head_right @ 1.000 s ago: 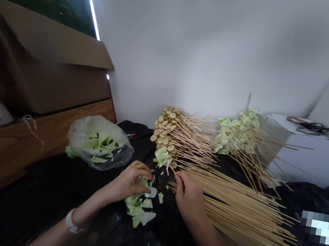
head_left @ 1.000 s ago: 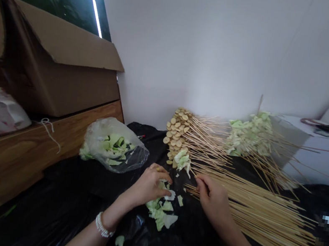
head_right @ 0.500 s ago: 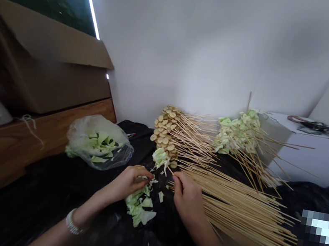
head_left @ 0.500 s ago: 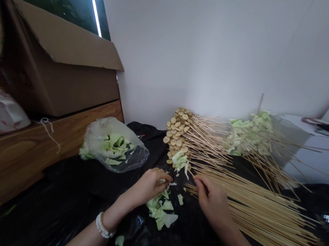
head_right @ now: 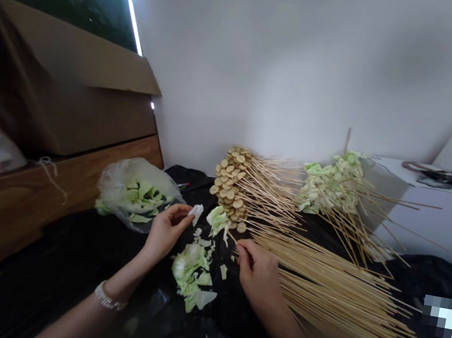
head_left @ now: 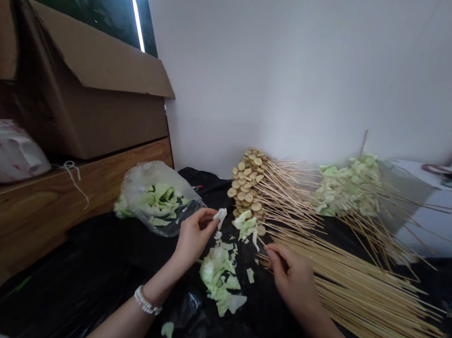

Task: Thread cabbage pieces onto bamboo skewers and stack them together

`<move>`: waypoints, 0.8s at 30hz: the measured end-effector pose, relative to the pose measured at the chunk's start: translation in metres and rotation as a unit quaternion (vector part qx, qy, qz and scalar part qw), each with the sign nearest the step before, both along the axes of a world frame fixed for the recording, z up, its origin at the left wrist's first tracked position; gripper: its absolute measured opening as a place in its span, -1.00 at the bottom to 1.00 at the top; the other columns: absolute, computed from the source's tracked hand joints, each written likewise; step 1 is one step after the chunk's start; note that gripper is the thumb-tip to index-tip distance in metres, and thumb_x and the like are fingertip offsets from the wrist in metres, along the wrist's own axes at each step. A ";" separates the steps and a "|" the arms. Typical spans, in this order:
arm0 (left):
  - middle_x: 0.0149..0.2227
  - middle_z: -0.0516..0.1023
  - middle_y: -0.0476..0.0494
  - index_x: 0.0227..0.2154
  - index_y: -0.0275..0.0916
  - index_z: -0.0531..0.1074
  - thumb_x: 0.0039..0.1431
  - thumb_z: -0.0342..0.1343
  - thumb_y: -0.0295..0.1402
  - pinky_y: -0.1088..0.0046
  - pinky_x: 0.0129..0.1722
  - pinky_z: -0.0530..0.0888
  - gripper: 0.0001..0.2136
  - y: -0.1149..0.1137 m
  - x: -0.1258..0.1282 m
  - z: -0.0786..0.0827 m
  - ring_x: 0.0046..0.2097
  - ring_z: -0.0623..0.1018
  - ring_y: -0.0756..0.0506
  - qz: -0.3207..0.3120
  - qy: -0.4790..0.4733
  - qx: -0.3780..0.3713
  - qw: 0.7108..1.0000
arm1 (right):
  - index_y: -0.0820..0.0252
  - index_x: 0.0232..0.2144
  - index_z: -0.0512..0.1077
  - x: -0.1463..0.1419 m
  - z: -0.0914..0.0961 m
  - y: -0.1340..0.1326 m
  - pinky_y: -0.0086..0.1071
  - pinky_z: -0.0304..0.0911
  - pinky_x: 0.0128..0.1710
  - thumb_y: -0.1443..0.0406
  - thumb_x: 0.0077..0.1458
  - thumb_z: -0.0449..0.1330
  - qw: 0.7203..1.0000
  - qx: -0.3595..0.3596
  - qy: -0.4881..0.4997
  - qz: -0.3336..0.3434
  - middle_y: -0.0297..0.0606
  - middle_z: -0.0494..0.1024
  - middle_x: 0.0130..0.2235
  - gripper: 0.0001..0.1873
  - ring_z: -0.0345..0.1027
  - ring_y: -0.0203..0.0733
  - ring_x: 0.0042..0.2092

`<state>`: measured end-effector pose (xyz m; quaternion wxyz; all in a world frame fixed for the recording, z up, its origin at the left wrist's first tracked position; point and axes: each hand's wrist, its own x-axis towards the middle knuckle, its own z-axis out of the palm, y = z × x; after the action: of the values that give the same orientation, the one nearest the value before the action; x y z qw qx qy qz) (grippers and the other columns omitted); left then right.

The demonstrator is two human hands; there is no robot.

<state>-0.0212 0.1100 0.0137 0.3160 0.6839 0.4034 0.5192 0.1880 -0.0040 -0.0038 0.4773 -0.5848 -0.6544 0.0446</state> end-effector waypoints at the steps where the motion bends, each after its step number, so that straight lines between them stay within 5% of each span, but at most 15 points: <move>1: -0.27 0.63 -0.19 -0.26 -0.29 0.49 0.04 0.20 -0.29 0.46 -0.27 0.51 -0.78 0.002 0.000 0.001 -0.26 0.60 -0.09 -0.004 -0.048 -0.015 0.999 | 0.15 -0.34 0.50 -0.001 0.000 0.000 -0.40 0.26 -0.39 0.26 0.20 0.02 1.000 0.000 0.000 0.011 -0.34 0.52 -0.51 -0.75 0.40 -0.24 -0.45; 4: -0.24 0.63 -0.21 -0.20 -0.31 0.52 -0.02 0.26 -0.27 0.42 -0.21 0.53 -0.68 0.000 0.003 0.002 -0.23 0.60 -0.10 -0.007 -0.110 -0.032 0.993 | 0.15 -0.32 0.51 -0.004 0.000 -0.002 -0.39 0.29 -0.36 0.27 0.20 0.02 0.999 0.000 -0.007 0.033 -0.31 0.54 -0.47 -0.74 0.42 -0.23 -0.43; 15: -0.20 0.64 -0.14 -0.22 -0.20 0.60 0.04 0.25 -0.28 0.39 -0.14 0.51 -0.77 -0.016 0.008 0.004 -0.19 0.60 -0.13 -0.041 -0.040 0.025 0.998 | 0.16 -0.29 0.51 -0.005 -0.007 0.000 -0.36 0.34 -0.28 0.28 0.21 0.02 0.999 0.008 -0.014 0.036 -0.26 0.59 -0.36 -0.75 0.46 -0.20 -0.36; 24: -0.15 0.63 -0.15 -0.17 -0.19 0.58 0.09 0.21 -0.27 0.35 -0.09 0.50 -0.75 -0.017 0.007 0.002 -0.13 0.59 -0.16 -0.067 -0.027 0.010 0.997 | 0.15 -0.30 0.51 -0.007 -0.005 -0.001 -0.39 0.31 -0.37 0.29 0.21 0.01 0.999 0.004 -0.008 0.035 -0.30 0.55 -0.46 -0.74 0.42 -0.23 -0.43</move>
<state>-0.0138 0.0932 0.0157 0.3536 0.6985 0.3427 0.5193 0.1813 -0.0055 -0.0083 0.4727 -0.5601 -0.6782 0.0539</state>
